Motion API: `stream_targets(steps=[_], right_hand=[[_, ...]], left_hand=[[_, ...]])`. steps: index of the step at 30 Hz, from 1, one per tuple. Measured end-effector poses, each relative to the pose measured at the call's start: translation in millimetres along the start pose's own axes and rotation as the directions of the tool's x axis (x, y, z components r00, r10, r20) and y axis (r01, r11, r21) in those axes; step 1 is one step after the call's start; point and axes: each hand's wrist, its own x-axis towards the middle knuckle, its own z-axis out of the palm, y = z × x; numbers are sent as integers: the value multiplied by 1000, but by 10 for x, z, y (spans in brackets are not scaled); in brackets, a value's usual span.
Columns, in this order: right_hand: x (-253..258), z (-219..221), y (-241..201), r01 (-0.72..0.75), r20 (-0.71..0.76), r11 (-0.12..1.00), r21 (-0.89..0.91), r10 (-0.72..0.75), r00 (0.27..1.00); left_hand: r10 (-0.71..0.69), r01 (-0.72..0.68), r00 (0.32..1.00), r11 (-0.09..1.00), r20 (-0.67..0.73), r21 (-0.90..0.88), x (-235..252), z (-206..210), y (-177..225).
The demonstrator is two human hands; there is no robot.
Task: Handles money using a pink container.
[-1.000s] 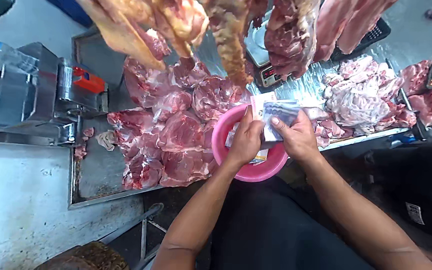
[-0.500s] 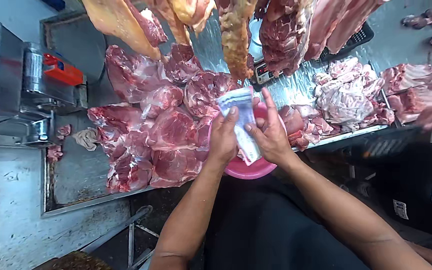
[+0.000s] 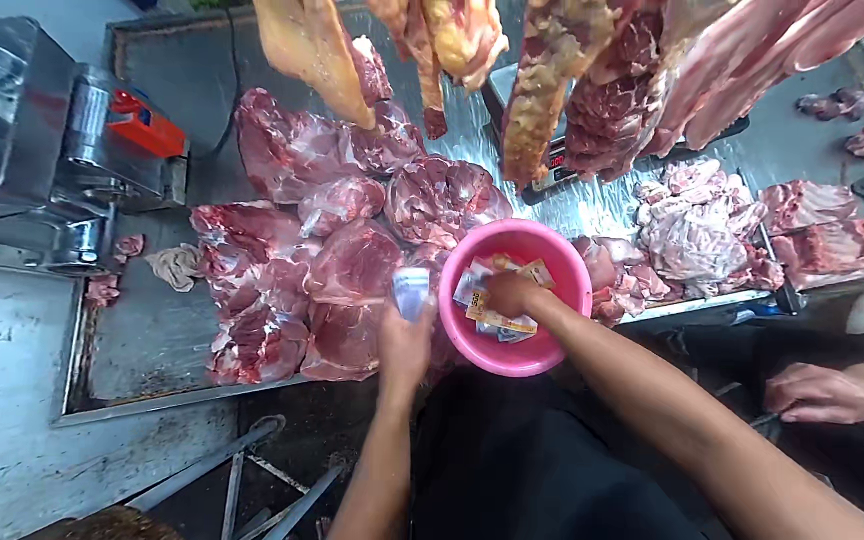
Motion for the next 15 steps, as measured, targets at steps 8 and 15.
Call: stream_targets(steps=[8, 15], right_hand=[[-274, -254, 125, -206, -212, 977, 58, 214, 954], [166, 11, 20, -414, -224, 909, -45, 394, 891]], left_hand=[[-27, 31, 998, 997, 54, -77, -26, 166, -359], [9, -2, 994, 998, 111, -60, 102, 244, -380]])
